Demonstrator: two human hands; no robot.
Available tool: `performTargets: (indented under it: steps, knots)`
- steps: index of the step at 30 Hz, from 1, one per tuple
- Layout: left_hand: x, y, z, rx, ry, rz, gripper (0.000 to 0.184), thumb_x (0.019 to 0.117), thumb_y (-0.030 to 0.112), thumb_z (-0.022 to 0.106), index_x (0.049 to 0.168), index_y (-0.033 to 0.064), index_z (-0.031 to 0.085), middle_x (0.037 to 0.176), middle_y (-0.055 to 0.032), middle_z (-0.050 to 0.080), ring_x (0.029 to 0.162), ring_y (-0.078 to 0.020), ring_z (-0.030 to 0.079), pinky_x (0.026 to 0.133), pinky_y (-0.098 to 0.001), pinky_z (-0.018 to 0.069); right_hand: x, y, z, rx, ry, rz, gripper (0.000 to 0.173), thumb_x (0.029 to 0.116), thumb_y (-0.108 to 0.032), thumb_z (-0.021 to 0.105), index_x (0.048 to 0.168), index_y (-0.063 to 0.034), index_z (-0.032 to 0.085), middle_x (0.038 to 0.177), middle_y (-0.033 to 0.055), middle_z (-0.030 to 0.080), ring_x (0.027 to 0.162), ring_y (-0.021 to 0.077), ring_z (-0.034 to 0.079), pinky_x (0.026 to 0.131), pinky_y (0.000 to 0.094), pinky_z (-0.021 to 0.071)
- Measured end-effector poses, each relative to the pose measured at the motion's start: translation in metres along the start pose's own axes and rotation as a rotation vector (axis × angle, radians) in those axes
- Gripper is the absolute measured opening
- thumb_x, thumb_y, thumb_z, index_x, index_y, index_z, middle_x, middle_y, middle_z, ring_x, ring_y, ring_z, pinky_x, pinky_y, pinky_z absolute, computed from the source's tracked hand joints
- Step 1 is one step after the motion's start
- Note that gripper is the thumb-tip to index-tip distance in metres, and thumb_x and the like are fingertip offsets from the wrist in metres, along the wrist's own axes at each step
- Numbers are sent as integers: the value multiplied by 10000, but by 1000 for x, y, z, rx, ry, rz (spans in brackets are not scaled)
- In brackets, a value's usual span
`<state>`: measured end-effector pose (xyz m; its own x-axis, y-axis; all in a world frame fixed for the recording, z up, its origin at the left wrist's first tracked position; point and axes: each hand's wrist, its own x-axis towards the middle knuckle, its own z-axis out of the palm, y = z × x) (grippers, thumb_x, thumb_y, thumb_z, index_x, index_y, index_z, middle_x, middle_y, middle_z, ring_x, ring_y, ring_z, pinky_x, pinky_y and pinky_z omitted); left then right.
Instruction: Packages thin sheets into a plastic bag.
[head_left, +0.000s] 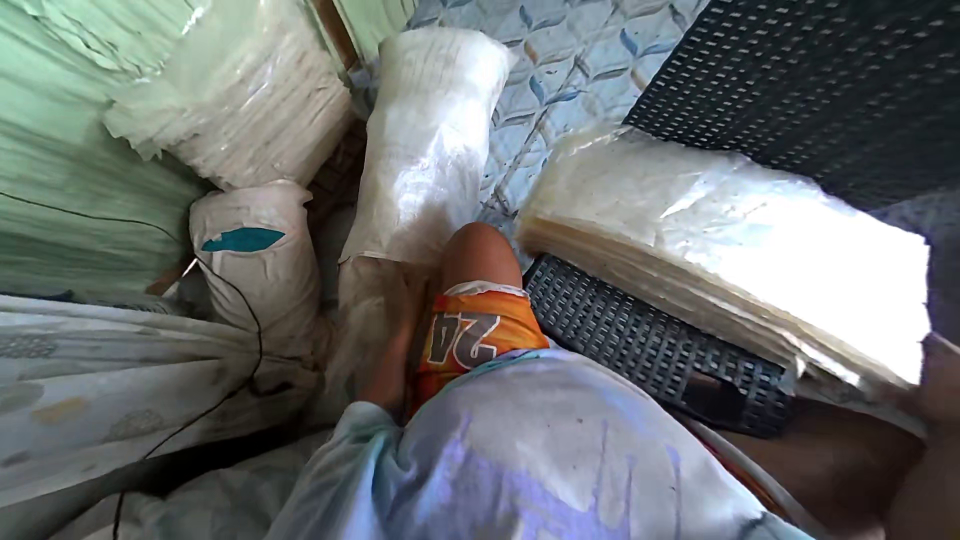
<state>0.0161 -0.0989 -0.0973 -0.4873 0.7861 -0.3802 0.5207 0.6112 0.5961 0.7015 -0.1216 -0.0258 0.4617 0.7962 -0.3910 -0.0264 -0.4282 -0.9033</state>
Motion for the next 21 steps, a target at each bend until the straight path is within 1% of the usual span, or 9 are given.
performTargets:
  steps: [2, 6, 9, 11, 13, 15, 17, 19, 21]
  knots:
    - [7, 8, 0, -130, 123, -54, 365, 1060, 268, 544, 1272, -4, 662, 1241, -241, 672, 1180, -372, 640, 1044, -554, 479, -27, -27, 42, -26, 53, 28, 689, 1045, -674, 222, 1544, -220, 358, 1412, 6, 553, 1231, 114, 562, 1012, 416, 511]
    - [-1, 30, -33, -253, 455, 18, 344, 1093, 160, 428, 1241, -69, 637, 1290, -265, 619, 1245, -359, 585, 1090, -504, 445, -16, -21, 38, 3, 35, 75, 898, 968, -790, 117, 1581, -163, 313, 1484, 78, 528, 1298, 185, 559, 1032, 482, 510]
    - [-20, 30, -64, -171, 612, 227, 325, 1068, 111, 424, 1206, -77, 651, 1353, -235, 606, 1278, -333, 581, 1102, -485, 448, 5, -9, 8, -160, 450, -59, 823, 1032, -663, 340, 1501, 7, 436, 1482, 214, 509, 1338, 274, 525, 1104, 478, 442]
    - [-40, 44, -80, -320, 680, 379, 318, 1084, 106, 386, 1178, -109, 602, 1123, -223, 643, 1037, -252, 645, 940, -410, 525, 12, -18, 5, -190, 588, -301, 661, 1054, -496, 446, 1414, 55, 513, 1388, 223, 574, 1261, 237, 578, 1085, 398, 461]
    - [-72, 78, -96, -422, 733, 675, 329, 1107, 149, 340, 1112, -99, 557, 898, -94, 582, 783, -55, 577, 748, -240, 513, -25, -60, 42, -108, 370, -598, 572, 1066, -419, 502, 1417, 33, 482, 1357, 125, 575, 1211, 113, 590, 1047, 297, 493]
    - [-113, 121, -120, -381, 595, 1040, 319, 1116, 196, 370, 1067, -34, 586, 939, -25, 626, 859, 37, 599, 802, -172, 515, -92, -122, 107, -138, 12, -872, 489, 1055, -313, 557, 1409, 19, 500, 1400, 91, 577, 1245, 93, 589, 1060, 310, 500]
    - [-151, 173, -138, -266, 231, 1345, 296, 1075, 206, 488, 1041, -3, 695, 975, -78, 712, 906, -61, 672, 832, -248, 566, -160, -170, 173, -281, -339, -1202, 588, 975, -297, 672, 1452, -17, 474, 1511, 111, 503, 1372, 136, 497, 1135, 360, 435]
    - [-181, 226, -137, -192, -65, 1579, 228, 1028, 219, 602, 1052, 66, 769, 934, -49, 734, 862, -84, 695, 786, -257, 590, -210, -200, 226, -413, -597, -1436, 786, 922, -455, 741, 1541, -138, 374, 1600, 76, 388, 1485, 163, 357, 1225, 396, 324]
    - [-202, 263, -133, -287, -53, 1704, 189, 998, 199, 655, 1078, 65, 761, 961, -67, 713, 877, -105, 680, 789, -257, 575, -229, -218, 257, -321, -697, -1498, 469, 907, -250, 749, 1311, -42, 633, 1318, 82, 663, 1284, 130, 586, 1173, 374, 403]
